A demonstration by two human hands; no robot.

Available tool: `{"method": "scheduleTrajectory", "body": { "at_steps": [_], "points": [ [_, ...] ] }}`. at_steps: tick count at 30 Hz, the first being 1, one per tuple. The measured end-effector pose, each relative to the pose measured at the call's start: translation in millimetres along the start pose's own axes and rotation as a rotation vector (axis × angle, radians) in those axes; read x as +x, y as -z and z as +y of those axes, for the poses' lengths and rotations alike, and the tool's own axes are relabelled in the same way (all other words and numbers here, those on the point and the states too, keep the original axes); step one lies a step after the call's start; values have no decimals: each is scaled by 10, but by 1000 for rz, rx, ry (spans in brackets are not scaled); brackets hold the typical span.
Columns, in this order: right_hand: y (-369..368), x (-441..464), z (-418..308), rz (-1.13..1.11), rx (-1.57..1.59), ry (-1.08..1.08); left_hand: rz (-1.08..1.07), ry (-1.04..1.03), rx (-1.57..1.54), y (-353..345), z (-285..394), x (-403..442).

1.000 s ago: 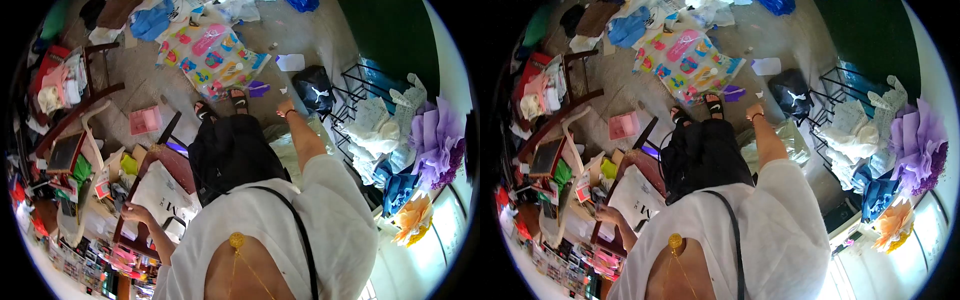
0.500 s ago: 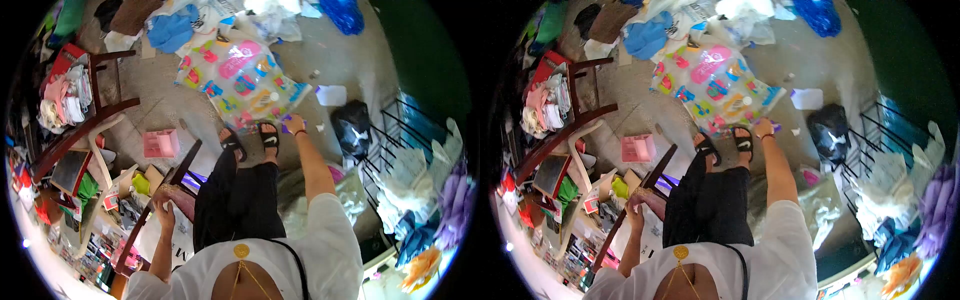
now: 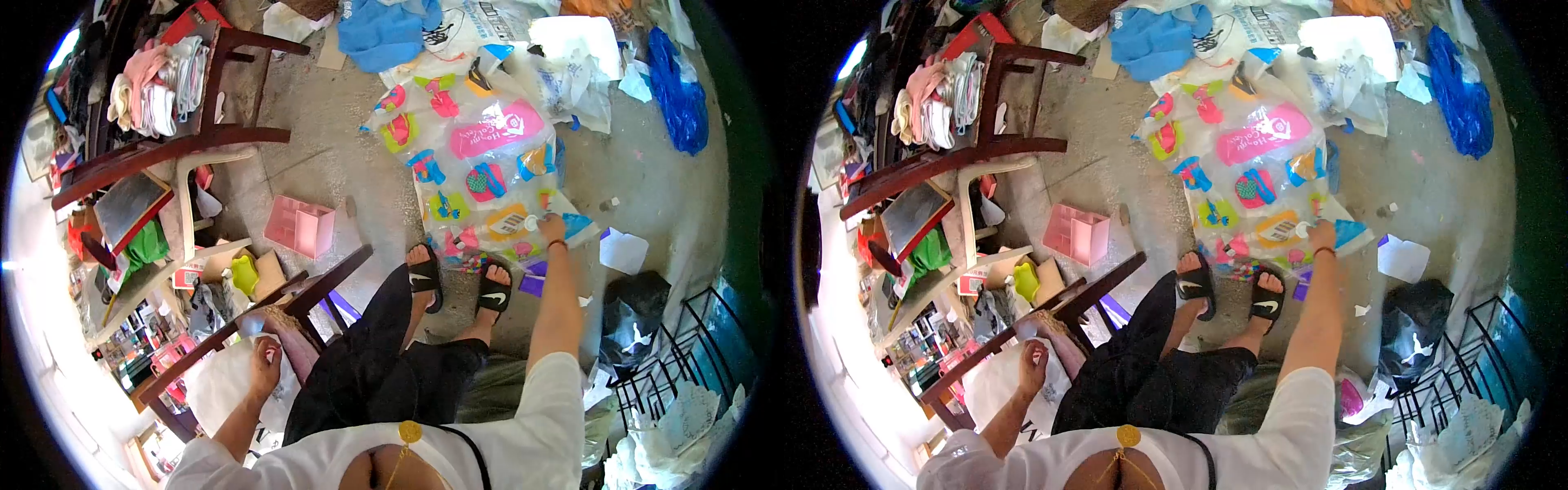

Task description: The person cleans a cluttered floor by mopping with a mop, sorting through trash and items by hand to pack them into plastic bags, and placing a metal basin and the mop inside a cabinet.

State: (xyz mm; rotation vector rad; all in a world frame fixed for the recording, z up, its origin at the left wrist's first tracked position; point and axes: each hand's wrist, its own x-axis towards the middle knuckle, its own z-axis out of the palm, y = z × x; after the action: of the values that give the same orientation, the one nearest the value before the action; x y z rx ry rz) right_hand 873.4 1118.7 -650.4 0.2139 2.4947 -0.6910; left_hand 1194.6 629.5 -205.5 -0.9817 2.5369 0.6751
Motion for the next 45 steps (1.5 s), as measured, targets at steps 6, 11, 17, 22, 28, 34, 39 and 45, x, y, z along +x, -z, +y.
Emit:
{"method": "scheduleTrajectory", "body": {
  "at_steps": [6,11,17,22,28,34,39,45],
  "points": [
    [768,-835,-1039,199,316,41,21,-92,-6,216,149,-42],
    [2394,-1314,-1890,352,1105,-9,145,-123,-325,418,430,191],
    [3591,-1361,-2868,-566,1665,-163,165,-436,-416,665,1907,228],
    [4504,-1691,-4090,-481,1726,-188,56,-678,-243,795,3266,-160],
    [5351,-2253,-4878,-380,1663,-123,295,-633,-56,1176,4153,-218],
    [6277,-3073,-5227,-390,1548,34,602,-633,41,1818,4252,-142],
    [6614,-2906,-5366,-537,1465,192,769,-671,187,2191,4446,89],
    [6623,-2793,-5717,202,674,378,607,-530,-76,2549,4411,721]
  ]
}}
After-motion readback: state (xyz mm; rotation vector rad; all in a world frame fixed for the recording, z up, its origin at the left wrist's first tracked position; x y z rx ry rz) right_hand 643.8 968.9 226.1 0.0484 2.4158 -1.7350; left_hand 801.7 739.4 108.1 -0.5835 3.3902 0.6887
